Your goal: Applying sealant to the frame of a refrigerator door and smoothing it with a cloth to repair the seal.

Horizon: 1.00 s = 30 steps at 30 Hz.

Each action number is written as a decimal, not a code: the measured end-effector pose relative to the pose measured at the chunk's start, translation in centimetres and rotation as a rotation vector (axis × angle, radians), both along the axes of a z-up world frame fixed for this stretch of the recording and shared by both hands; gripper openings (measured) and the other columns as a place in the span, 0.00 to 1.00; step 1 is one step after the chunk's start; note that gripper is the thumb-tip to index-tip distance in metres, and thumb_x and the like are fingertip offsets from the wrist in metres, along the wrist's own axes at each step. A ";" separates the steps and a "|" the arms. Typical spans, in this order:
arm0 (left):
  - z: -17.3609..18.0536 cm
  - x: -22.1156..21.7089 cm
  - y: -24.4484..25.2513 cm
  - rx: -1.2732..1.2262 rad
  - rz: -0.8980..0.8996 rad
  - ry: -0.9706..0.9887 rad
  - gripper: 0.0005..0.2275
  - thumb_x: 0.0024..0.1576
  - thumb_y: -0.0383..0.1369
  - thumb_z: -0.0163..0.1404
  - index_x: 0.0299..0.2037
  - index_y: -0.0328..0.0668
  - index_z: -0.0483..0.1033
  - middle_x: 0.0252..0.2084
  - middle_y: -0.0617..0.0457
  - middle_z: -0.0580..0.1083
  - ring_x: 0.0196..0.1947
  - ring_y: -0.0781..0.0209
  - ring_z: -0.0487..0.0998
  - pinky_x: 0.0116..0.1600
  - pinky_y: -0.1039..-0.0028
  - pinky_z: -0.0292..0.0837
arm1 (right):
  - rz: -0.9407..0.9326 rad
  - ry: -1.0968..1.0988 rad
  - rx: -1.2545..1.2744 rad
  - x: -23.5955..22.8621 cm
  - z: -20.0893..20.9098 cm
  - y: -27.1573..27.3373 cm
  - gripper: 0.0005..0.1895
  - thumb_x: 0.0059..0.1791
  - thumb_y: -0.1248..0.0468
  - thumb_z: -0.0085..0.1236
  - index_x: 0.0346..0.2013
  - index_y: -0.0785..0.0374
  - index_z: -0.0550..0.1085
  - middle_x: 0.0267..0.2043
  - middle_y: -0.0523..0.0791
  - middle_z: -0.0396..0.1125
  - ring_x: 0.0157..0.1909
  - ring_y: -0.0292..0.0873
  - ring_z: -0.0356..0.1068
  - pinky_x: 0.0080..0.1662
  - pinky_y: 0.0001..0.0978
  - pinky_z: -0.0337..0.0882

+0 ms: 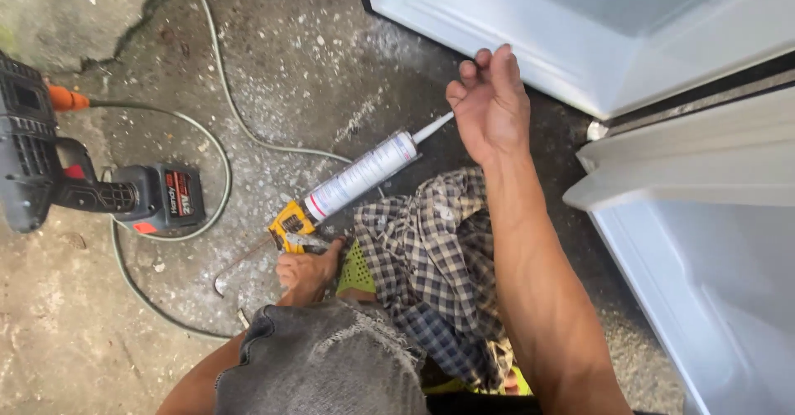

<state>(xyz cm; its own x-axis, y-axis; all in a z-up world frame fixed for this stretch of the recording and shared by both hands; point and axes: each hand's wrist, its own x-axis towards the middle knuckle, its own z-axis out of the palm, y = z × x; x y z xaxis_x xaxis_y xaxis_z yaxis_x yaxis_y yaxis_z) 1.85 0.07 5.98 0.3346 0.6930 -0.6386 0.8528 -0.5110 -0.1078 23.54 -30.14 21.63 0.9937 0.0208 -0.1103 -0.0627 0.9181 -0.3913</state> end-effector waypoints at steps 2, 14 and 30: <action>-1.0 0.4 -1.1 0.202 0.046 0.029 0.46 0.39 0.77 0.49 0.48 0.42 0.58 0.41 0.53 0.59 0.40 0.61 0.61 0.48 0.63 0.62 | 0.069 -0.131 0.018 -0.6 3.5 0.3 0.14 0.47 0.48 0.64 0.39 0.52 0.78 0.44 0.39 0.70 0.42 0.36 0.67 0.42 0.30 0.66; 0.4 1.4 0.7 -0.172 0.237 -0.373 0.39 0.50 0.53 0.59 0.58 0.32 0.50 0.53 0.37 0.68 0.53 0.44 0.73 0.55 0.57 0.73 | 0.090 0.251 -1.040 -3.0 -5.5 -3.6 0.20 0.54 0.46 0.53 0.49 0.57 0.76 0.34 0.38 0.66 0.32 0.32 0.66 0.32 0.25 0.65; 4.1 2.6 -0.3 -0.133 0.248 -0.302 0.37 0.47 0.49 0.61 0.53 0.32 0.51 0.51 0.26 0.72 0.57 0.30 0.74 0.61 0.51 0.70 | -0.154 0.305 -1.629 -2.6 -14.4 0.3 0.32 0.42 0.55 0.78 0.58 0.58 0.75 0.38 0.42 0.62 0.34 0.40 0.70 0.47 0.36 0.73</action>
